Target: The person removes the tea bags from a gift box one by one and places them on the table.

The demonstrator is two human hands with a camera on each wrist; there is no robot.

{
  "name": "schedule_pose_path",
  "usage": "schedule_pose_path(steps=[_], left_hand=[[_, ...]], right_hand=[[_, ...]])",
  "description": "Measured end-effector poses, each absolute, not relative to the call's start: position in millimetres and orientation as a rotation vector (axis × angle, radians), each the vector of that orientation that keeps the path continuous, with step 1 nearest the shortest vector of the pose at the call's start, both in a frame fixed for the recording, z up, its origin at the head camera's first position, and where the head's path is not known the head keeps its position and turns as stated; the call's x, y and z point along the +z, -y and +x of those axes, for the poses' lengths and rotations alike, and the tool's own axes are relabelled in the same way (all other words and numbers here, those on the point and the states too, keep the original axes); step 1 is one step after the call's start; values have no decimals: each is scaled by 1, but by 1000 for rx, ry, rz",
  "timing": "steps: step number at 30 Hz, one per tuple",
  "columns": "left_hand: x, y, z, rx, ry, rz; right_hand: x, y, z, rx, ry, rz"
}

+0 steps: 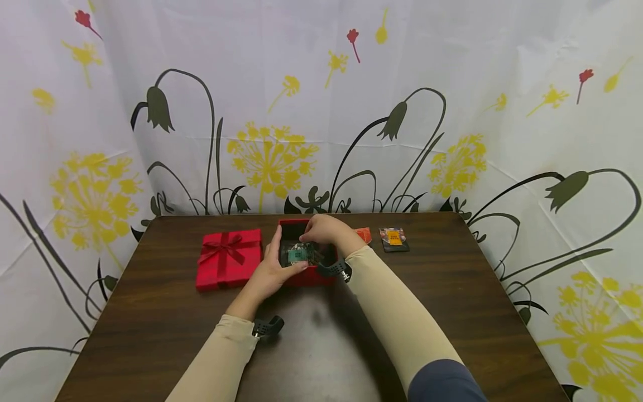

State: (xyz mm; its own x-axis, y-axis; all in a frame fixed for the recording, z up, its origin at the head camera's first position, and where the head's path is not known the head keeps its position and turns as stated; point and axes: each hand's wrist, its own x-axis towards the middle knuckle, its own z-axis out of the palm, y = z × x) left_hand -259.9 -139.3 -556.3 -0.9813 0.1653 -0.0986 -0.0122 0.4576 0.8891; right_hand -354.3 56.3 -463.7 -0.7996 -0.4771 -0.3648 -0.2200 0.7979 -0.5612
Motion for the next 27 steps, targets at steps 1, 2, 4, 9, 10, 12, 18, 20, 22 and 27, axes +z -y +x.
schedule_pose_path(steps=[1,2,4,9,10,12,18,20,22,27], left_hand=[[-557,139,-259,1548,-2528,131],[-557,139,-259,1550,-2524,129],[-558,138,-258,1556,-2520,127],[-560,139,-259,1566,-2531,137],[-560,139,-259,1567,-2532,140],[-558,140,-260,1567,-2534,148],[-555,142,-260,1570,-2550,161],[-556,141,-260,1573,-2551,164],[-557,140,-260,1571,-2551,171],[-555,140,-258,1560,-2548,156]], right_hand=[[-466,-55,-356,-708,-2462,-487],[-469,-53,-357,-728,-2448,-459],[-474,-51,-360,-745,-2445,-414],[-483,-52,-366,-745,-2501,-401],[-483,-53,-367,-751,-2502,-404],[-484,-52,-370,-745,-2501,-419],[-481,-47,-372,-551,-2503,-491],[-481,-46,-371,-482,-2501,-521],[-481,-46,-371,-467,-2491,-533],[-483,-48,-370,-571,-2459,-538]])
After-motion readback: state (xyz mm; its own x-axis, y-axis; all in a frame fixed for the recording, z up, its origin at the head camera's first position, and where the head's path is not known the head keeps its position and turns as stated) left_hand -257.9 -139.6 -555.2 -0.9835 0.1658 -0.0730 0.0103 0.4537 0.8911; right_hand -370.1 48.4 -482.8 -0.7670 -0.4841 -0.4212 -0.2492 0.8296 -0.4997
